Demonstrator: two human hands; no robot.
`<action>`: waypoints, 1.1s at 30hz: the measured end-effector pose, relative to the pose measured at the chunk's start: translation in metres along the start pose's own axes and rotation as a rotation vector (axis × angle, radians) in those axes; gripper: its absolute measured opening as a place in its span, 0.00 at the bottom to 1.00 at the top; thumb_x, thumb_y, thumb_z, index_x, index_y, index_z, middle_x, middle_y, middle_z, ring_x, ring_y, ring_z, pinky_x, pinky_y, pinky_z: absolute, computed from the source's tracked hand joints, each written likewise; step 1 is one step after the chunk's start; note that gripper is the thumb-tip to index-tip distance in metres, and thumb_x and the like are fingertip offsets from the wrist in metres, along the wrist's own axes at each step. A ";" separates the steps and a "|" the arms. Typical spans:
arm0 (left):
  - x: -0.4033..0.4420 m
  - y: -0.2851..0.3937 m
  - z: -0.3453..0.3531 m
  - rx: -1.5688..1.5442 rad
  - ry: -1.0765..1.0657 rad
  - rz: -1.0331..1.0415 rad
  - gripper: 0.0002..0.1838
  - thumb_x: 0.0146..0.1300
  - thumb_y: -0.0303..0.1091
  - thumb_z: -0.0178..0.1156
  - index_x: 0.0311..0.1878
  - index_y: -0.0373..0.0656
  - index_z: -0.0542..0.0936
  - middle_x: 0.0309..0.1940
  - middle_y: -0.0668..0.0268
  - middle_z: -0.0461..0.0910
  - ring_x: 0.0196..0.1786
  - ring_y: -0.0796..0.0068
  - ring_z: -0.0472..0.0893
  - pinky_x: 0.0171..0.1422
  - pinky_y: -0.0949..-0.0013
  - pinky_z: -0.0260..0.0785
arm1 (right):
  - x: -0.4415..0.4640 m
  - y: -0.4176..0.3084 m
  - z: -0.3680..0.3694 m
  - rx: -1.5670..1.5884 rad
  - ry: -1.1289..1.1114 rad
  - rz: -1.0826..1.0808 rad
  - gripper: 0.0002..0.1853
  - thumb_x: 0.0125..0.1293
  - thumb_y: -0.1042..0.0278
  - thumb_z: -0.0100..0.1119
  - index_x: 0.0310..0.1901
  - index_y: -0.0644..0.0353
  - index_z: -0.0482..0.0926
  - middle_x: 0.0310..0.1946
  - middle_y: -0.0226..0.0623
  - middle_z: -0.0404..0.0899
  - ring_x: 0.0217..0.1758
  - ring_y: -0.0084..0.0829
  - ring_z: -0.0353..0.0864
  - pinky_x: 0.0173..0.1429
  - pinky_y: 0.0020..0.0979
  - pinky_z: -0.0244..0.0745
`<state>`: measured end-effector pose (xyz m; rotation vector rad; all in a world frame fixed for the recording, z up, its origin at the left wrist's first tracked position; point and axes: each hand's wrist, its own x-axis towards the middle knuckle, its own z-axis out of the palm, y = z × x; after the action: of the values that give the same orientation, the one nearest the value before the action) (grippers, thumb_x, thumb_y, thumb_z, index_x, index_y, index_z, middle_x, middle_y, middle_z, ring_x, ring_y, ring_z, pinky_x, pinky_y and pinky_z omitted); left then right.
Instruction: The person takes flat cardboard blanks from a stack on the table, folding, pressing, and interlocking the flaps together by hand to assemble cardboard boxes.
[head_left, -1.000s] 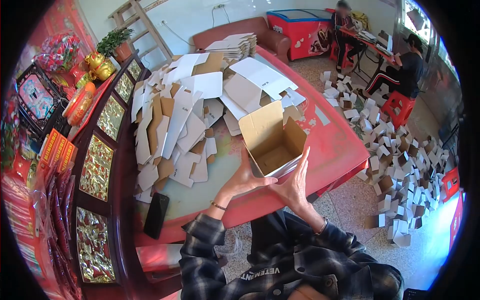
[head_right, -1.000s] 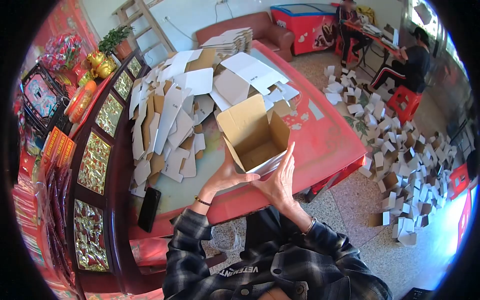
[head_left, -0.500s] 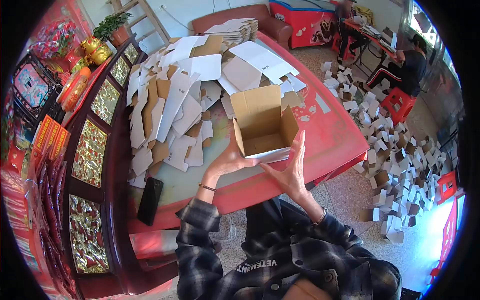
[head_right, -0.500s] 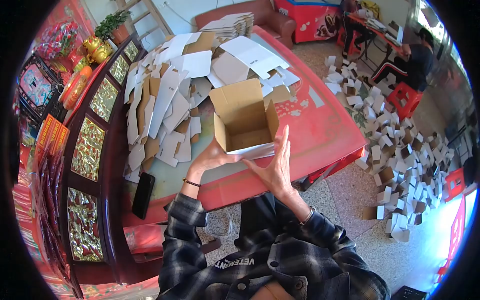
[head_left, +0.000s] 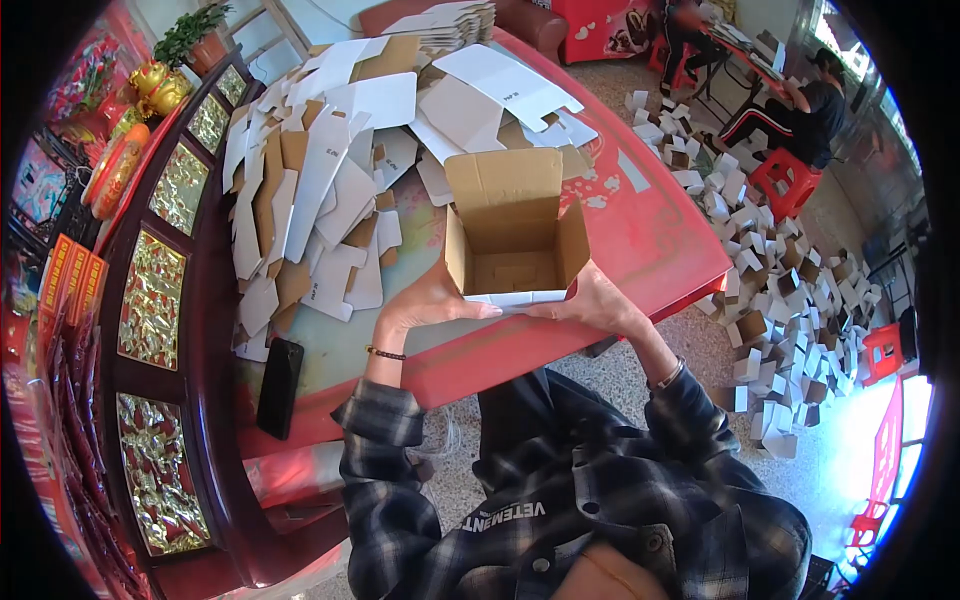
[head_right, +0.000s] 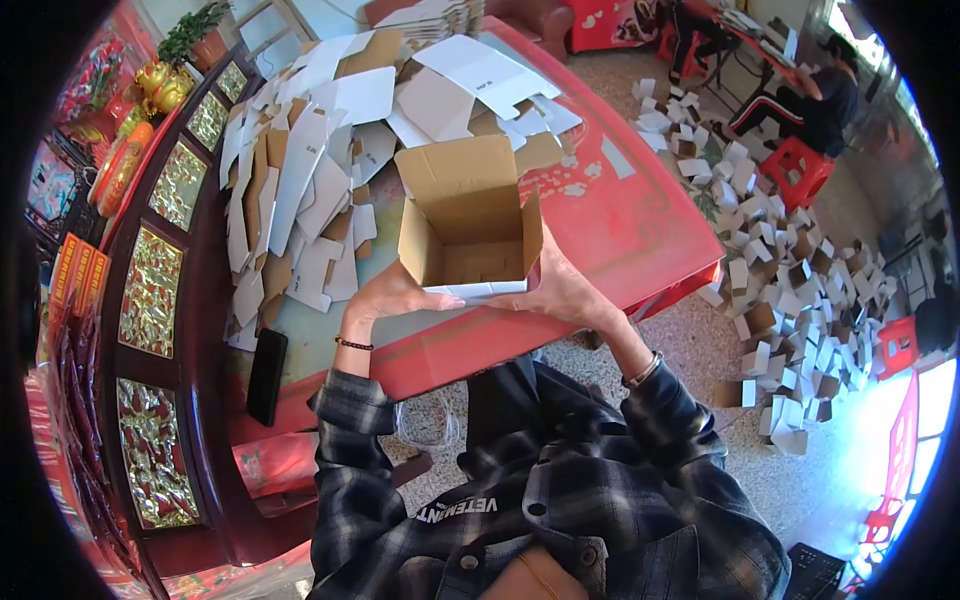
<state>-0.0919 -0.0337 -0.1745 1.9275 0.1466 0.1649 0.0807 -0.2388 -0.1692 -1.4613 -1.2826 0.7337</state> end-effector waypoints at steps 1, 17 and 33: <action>0.000 0.002 -0.001 0.009 -0.015 -0.015 0.46 0.44 0.40 0.80 0.67 0.36 0.68 0.61 0.57 0.75 0.63 0.64 0.74 0.68 0.65 0.66 | -0.001 0.002 0.000 -0.028 0.019 0.008 0.58 0.48 0.60 0.80 0.74 0.64 0.48 0.69 0.47 0.58 0.74 0.39 0.59 0.75 0.39 0.59; 0.000 0.004 -0.003 0.064 -0.111 -0.183 0.59 0.40 0.42 0.82 0.73 0.38 0.56 0.68 0.57 0.68 0.70 0.63 0.66 0.75 0.63 0.58 | -0.010 0.013 0.009 -0.122 0.192 -0.011 0.55 0.40 0.61 0.83 0.70 0.63 0.59 0.60 0.45 0.68 0.68 0.41 0.67 0.71 0.39 0.64; -0.004 0.005 0.003 0.096 -0.055 -0.081 0.48 0.42 0.42 0.81 0.67 0.38 0.68 0.62 0.59 0.74 0.64 0.65 0.73 0.68 0.64 0.66 | -0.010 0.014 0.006 -0.123 0.181 -0.081 0.53 0.41 0.57 0.82 0.69 0.63 0.61 0.59 0.47 0.69 0.67 0.44 0.68 0.71 0.40 0.64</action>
<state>-0.0954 -0.0386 -0.1709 2.0160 0.1989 0.0518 0.0771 -0.2455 -0.1862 -1.5273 -1.2569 0.4653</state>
